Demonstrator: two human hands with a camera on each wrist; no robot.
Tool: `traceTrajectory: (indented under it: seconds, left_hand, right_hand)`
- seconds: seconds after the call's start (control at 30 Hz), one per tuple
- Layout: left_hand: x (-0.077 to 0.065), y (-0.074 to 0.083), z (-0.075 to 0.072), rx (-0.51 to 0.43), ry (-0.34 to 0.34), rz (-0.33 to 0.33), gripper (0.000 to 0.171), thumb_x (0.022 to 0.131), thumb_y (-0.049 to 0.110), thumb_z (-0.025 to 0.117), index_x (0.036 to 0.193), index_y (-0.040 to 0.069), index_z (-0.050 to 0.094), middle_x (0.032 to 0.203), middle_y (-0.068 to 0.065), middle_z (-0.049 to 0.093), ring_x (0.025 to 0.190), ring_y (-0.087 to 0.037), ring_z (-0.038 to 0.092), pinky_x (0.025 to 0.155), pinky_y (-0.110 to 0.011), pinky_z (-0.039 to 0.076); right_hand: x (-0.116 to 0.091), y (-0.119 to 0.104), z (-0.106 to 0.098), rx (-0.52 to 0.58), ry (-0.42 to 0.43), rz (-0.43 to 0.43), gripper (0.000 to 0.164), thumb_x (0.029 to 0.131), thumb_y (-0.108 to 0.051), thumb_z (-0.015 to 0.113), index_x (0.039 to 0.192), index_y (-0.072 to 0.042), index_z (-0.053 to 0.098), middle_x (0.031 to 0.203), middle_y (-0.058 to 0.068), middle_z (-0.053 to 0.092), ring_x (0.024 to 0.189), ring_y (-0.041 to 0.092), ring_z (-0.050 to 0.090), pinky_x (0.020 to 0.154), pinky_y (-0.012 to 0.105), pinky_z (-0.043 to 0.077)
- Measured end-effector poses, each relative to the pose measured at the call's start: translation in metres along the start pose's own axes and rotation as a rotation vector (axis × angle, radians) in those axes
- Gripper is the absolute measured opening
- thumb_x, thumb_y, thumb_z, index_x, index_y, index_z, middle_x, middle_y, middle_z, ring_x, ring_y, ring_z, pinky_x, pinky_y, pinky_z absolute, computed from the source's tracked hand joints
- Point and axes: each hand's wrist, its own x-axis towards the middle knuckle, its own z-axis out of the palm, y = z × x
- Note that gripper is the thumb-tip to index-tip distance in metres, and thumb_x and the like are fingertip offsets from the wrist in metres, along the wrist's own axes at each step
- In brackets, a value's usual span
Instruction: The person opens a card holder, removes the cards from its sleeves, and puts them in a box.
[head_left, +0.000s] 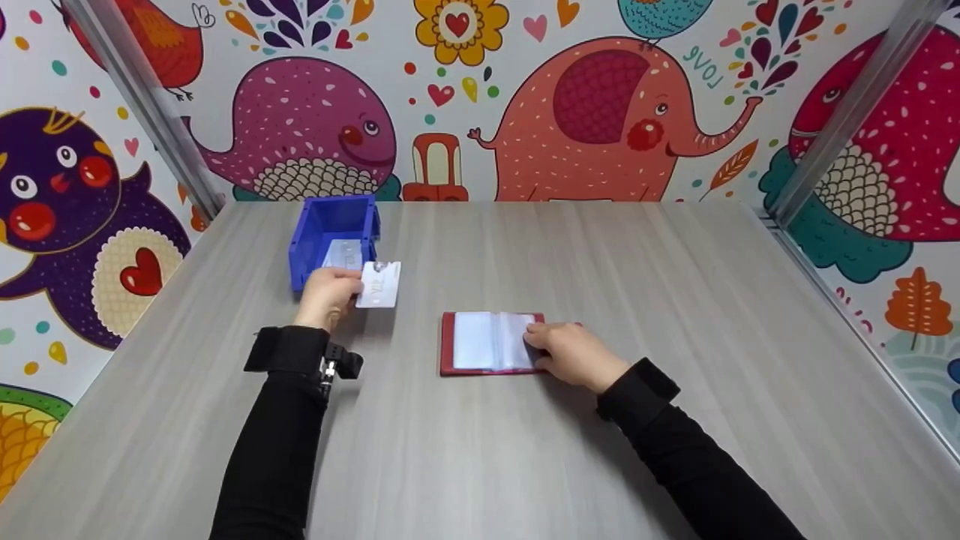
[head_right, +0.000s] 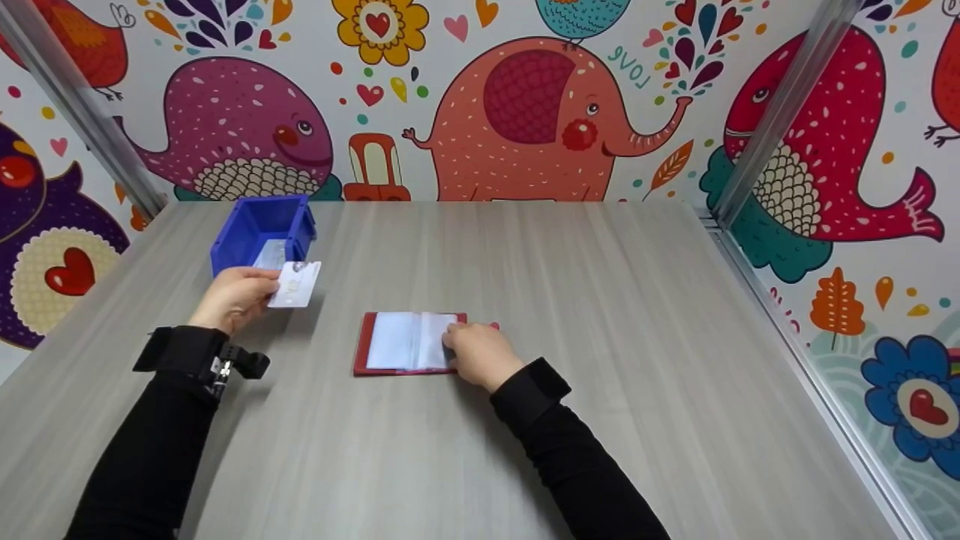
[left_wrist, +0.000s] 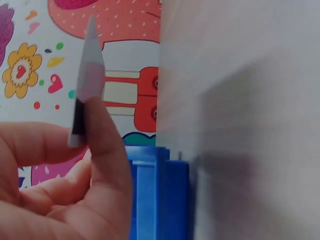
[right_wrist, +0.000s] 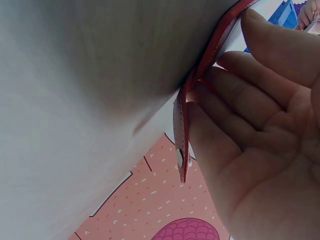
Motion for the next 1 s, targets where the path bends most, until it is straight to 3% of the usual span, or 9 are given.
traceTrajectory:
  seconds: [0.17, 0.33, 0.47, 0.57, 0.77, 1.0]
  left_hand:
    - [0.003, 0.002, -0.006, -0.103, 0.022, 0.002, 0.041, 0.084, -0.011, 0.052, 0.125, -0.019, 0.055, 0.08, -0.005, 0.059, 0.059, -0.007, 0.055, 0.052, -0.019, 0.046]
    - [0.008, 0.005, -0.015, -0.205, 0.032, -0.002, 0.044, 0.083, -0.014, 0.048, 0.127, -0.022, 0.05, 0.073, -0.002, 0.058, 0.058, -0.007, 0.055, 0.052, -0.02, 0.046]
    - [0.012, 0.007, -0.022, -0.166, 0.058, -0.023, 0.046, 0.084, -0.013, 0.049, 0.13, -0.019, 0.051, 0.074, -0.001, 0.058, 0.052, -0.006, 0.051, 0.047, -0.018, 0.042]
    - [0.015, 0.009, -0.026, -0.146, 0.069, -0.047, 0.046, 0.086, -0.012, 0.049, 0.133, -0.016, 0.05, 0.086, -0.006, 0.058, 0.054, -0.006, 0.051, 0.05, -0.017, 0.044]
    - [0.02, 0.012, -0.031, -0.176, 0.104, -0.041, 0.049, 0.086, -0.014, 0.045, 0.134, -0.017, 0.048, 0.112, -0.019, 0.055, 0.065, -0.007, 0.055, 0.057, -0.017, 0.048]
    - [0.026, 0.014, -0.035, -0.028, 0.226, 0.014, 0.051, 0.081, -0.011, 0.045, 0.131, -0.011, 0.056, 0.127, -0.023, 0.055, 0.081, -0.016, 0.052, 0.056, -0.016, 0.044]
  right_hand:
    - [0.0, 0.001, 0.0, -0.001, 0.002, -0.007, 0.031, 0.084, 0.002, 0.072, 0.115, 0.004, 0.069, 0.123, 0.022, 0.064, 0.112, 0.035, 0.063, 0.092, 0.045, 0.051]
    - [0.0, 0.002, 0.001, 0.002, 0.022, -0.033, 0.018, 0.081, 0.005, 0.073, 0.099, 0.002, 0.069, 0.12, 0.022, 0.066, 0.11, 0.035, 0.064, 0.089, 0.045, 0.052]
    - [0.0, 0.003, 0.002, 0.005, 0.022, -0.036, 0.024, 0.081, 0.005, 0.073, 0.104, 0.004, 0.07, 0.121, 0.022, 0.065, 0.111, 0.035, 0.064, 0.09, 0.045, 0.052]
    - [0.001, 0.003, 0.001, 0.004, 0.014, -0.03, 0.033, 0.082, 0.005, 0.072, 0.115, 0.006, 0.069, 0.122, 0.023, 0.065, 0.113, 0.035, 0.063, 0.093, 0.045, 0.05]
    - [0.0, 0.002, 0.001, 0.007, 0.002, -0.014, 0.035, 0.083, 0.003, 0.072, 0.117, 0.005, 0.068, 0.123, 0.023, 0.064, 0.114, 0.036, 0.062, 0.093, 0.046, 0.05]
    - [0.0, 0.001, 0.0, 0.007, -0.009, -0.01, 0.033, 0.084, 0.003, 0.073, 0.116, 0.005, 0.069, 0.124, 0.023, 0.063, 0.115, 0.035, 0.061, 0.094, 0.047, 0.05]
